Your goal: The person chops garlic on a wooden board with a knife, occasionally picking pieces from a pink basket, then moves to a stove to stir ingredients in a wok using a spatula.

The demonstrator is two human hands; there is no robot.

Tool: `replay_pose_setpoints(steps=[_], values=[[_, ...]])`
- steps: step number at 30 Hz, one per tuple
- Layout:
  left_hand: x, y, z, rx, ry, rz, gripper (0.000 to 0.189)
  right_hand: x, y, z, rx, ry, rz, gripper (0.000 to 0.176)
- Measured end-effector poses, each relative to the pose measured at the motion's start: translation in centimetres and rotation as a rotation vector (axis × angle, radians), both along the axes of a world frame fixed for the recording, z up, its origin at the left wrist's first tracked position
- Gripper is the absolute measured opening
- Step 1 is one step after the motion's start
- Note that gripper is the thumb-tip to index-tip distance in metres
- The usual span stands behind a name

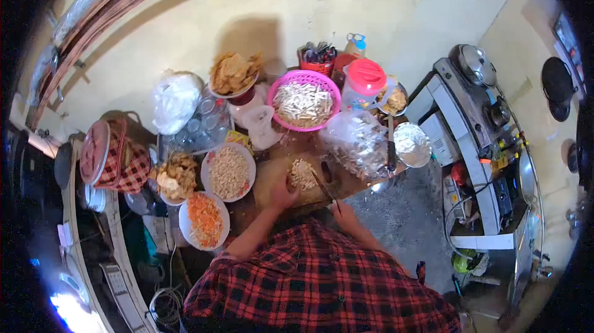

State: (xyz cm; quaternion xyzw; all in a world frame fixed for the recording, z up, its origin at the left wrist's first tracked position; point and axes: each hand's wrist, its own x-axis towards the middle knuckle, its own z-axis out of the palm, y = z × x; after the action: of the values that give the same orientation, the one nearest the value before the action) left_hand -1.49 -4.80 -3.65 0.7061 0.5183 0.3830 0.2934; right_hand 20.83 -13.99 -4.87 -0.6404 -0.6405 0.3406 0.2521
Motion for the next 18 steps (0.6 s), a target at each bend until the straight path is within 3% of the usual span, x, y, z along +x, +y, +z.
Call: replay_pose_setpoints(steps=[4,6,9,11,13,15,18], values=[[1.8,5.3,0.0,0.17,-0.062,0.154,0.024,2.8,0.2,1.6,-0.092,0.052,-0.051,0.034],[5.0,10.8,4.5,0.366,-0.031,0.245,0.028,4.7,1.3,2.8,-0.116,0.037,-0.097,0.035],[6.5,17.7,3.3,0.234,0.073,0.192,0.031,5.9,1.6,2.4,0.001,0.081,-0.079,0.037],[6.9,21.6,1.8,0.286,0.244,0.029,0.033,6.6,2.2,1.7,-0.147,0.006,-0.035,0.04],[7.4,23.7,0.6,0.149,0.327,0.057,0.032,7.1,2.6,3.3,-0.183,0.041,-0.01,0.038],[7.3,25.7,-1.4,-0.004,0.308,-0.056,0.026,7.8,3.3,3.8,-0.218,0.07,0.022,0.037],[7.6,25.6,-0.8,0.019,0.359,-0.033,0.018,8.1,3.7,3.3,-0.279,0.065,0.094,0.037]])
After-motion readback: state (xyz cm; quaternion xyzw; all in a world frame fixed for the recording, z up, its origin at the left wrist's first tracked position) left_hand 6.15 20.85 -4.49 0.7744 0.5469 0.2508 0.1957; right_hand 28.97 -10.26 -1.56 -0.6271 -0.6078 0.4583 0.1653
